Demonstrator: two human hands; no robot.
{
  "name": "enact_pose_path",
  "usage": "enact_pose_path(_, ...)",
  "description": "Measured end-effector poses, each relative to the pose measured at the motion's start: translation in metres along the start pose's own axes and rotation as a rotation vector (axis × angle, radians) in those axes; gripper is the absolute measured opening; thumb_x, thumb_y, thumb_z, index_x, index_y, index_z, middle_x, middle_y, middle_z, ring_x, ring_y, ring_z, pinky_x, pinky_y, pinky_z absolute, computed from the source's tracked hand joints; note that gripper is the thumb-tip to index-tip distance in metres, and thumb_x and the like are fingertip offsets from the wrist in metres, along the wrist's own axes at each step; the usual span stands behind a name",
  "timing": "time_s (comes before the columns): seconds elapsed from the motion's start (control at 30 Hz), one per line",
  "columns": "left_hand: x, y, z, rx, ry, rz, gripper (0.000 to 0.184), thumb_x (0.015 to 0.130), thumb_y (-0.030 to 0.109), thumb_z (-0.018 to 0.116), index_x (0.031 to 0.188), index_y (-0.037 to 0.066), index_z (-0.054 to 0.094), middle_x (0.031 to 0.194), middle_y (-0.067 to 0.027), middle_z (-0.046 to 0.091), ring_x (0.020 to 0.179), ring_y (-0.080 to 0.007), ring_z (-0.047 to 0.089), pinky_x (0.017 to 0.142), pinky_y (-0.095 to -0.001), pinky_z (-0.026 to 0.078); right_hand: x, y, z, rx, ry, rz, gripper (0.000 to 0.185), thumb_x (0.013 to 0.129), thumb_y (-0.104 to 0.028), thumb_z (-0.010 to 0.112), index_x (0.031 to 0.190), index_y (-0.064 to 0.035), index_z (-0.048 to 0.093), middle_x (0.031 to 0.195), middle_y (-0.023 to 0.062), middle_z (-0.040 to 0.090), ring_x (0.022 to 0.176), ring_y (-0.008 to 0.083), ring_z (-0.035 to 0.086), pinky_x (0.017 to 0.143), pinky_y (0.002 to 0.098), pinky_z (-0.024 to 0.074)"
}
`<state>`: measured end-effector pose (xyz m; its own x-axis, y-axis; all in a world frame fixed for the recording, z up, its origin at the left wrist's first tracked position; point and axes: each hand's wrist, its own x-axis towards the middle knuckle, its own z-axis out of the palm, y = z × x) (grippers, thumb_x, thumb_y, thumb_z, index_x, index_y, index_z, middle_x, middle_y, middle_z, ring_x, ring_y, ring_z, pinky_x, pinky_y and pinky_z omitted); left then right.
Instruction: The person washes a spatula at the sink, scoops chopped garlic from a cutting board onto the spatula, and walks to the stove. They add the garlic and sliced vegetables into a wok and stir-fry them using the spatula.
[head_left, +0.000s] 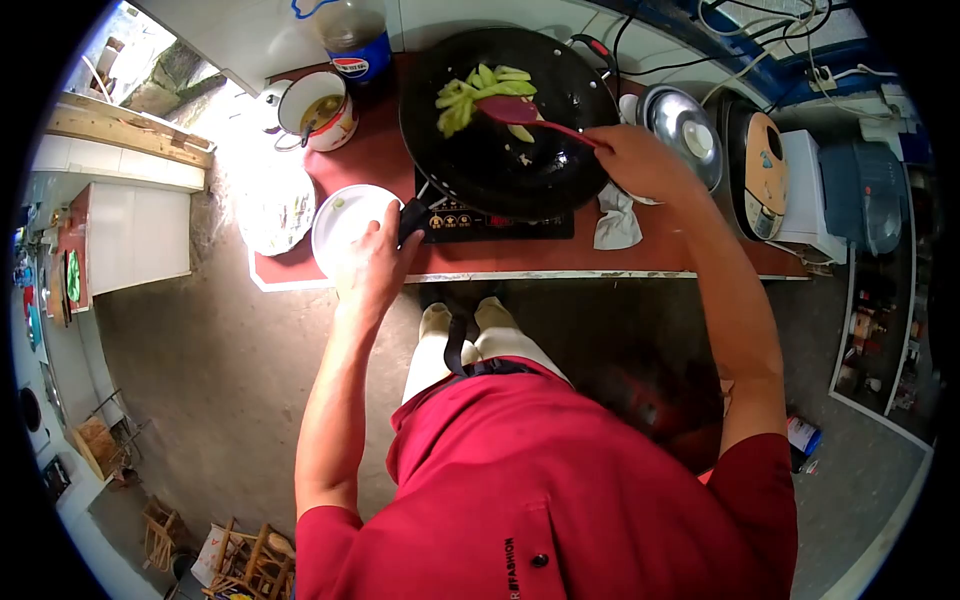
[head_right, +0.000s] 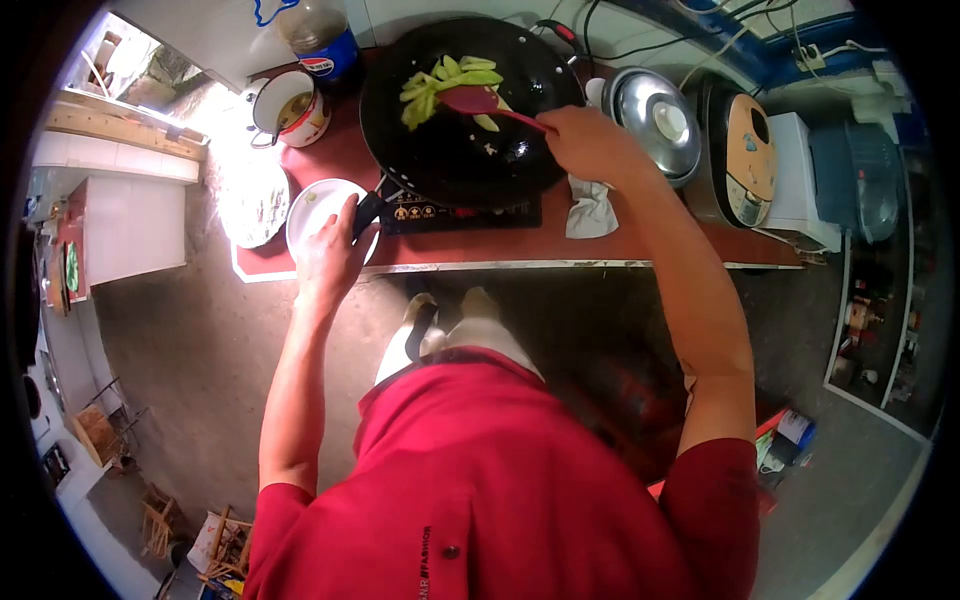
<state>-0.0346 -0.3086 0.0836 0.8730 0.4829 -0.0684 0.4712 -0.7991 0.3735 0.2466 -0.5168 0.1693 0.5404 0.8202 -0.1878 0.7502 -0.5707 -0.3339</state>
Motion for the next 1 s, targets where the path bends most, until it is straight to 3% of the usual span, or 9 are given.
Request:
enact_pose_path(0.17,0.005,-0.004,0.009,-0.024,0.027,0.019,0.053,0.087,0.041,0.059,0.129,0.010,0.049,0.082,-0.0190,0.065,0.070,-0.0351,0.066,0.060,-0.0428,0.052,0.045,0.006,0.015,-0.064,-0.022,-0.052,0.028,0.087,-0.017,0.046,0.105,-0.0060,0.065,0.096,0.0206,0.065,0.092,0.0395,0.060,0.081,0.0472,0.0480)
enact_pose_path(0.23,0.006,-0.005,0.007,-0.048,-0.009,0.014,0.052,0.087,0.041,0.059,0.128,0.011,0.050,0.084,-0.0187,0.065,0.071,-0.0350,0.066,0.061,-0.0430,0.052,0.056,-0.010,0.031,-0.033,-0.025,-0.004,0.032,0.087,-0.017,0.050,0.115,-0.0071,0.062,0.101,0.0208,0.064,0.094,0.0395,0.060,0.081,0.0447,0.0482)
enact_pose_path(0.27,0.006,-0.006,0.005,-0.044,-0.002,0.007,0.052,0.087,0.041,0.059,0.128,0.011,0.050,0.084,-0.0187,0.065,0.071,-0.0350,0.066,0.061,-0.0430,0.052,0.052,-0.014,0.035,-0.034,-0.123,0.063,0.032,0.087,-0.018,0.050,0.115,-0.0090,0.062,0.102,0.0207,0.064,0.095,0.0392,0.060,0.082,0.0459,0.0478)
enact_pose_path(0.37,0.007,-0.006,0.003,-0.050,0.021,0.038,0.048,0.087,0.041,0.059,0.124,0.011,0.051,0.083,-0.0189,0.065,0.073,-0.0350,0.066,0.063,-0.0442,0.052,0.028,-0.009,0.041,-0.153,-0.100,-0.002,0.027,0.086,-0.018,0.049,0.105,-0.0122,0.066,0.097,0.0183,0.066,0.093,0.0368,0.062,0.081,0.0473,0.0487)
enact_pose_path(0.57,0.013,0.001,0.002,0.024,-0.021,-0.012,0.037,0.087,0.039,0.061,0.101,0.007,0.051,0.082,-0.0187,0.064,0.070,-0.0362,0.065,0.061,-0.0454,0.051,-0.021,-0.007,-0.046,-0.316,-0.248,0.049,0.023,0.084,-0.021,0.055,0.102,-0.0139,0.068,0.100,0.0112,0.066,0.096,0.0329,0.061,0.081,0.0437,0.0498)
enact_pose_path(0.67,0.016,0.002,0.005,0.011,-0.011,0.004,0.037,0.087,0.039,0.061,0.102,0.006,0.052,0.080,-0.0190,0.065,0.069,-0.0362,0.065,0.061,-0.0457,0.050,-0.028,-0.013,-0.069,-0.394,-0.444,0.111,0.023,0.084,-0.022,0.055,0.101,-0.0142,0.068,0.101,0.0101,0.067,0.097,0.0312,0.062,0.081,0.0432,0.0501)
enact_pose_path(0.73,0.017,0.001,0.005,-0.001,-0.005,0.021,0.037,0.087,0.038,0.061,0.102,0.006,0.053,0.081,-0.0186,0.065,0.071,-0.0354,0.065,0.062,-0.0455,0.050,-0.023,-0.012,-0.052,-0.457,-0.359,0.014,0.024,0.083,-0.020,0.058,0.103,-0.0118,0.068,0.101,0.0109,0.066,0.094,0.0312,0.061,0.080,0.0412,0.0491)
enact_pose_path(0.83,0.017,0.002,0.005,0.016,-0.018,0.008,0.038,0.086,0.041,0.061,0.104,0.008,0.054,0.080,-0.0158,0.066,0.073,-0.0336,0.065,0.064,-0.0448,0.051,0.003,-0.005,-0.007,-0.410,-0.224,0.042,0.021,0.083,-0.019,0.058,0.099,-0.0118,0.069,0.099,0.0103,0.066,0.095,0.0304,0.061,0.080,0.0415,0.0491)
enact_pose_path(1.0,0.017,0.001,0.003,0.033,-0.015,-0.001,0.039,0.085,0.042,0.062,0.106,0.009,0.054,0.079,-0.0156,0.066,0.073,-0.0328,0.066,0.064,-0.0444,0.051,0.011,0.006,-0.053,-0.509,-0.119,0.018,0.022,0.083,-0.017,0.054,0.099,-0.0153,0.068,0.100,0.0093,0.066,0.097,0.0289,0.063,0.079,0.0422,0.0510)
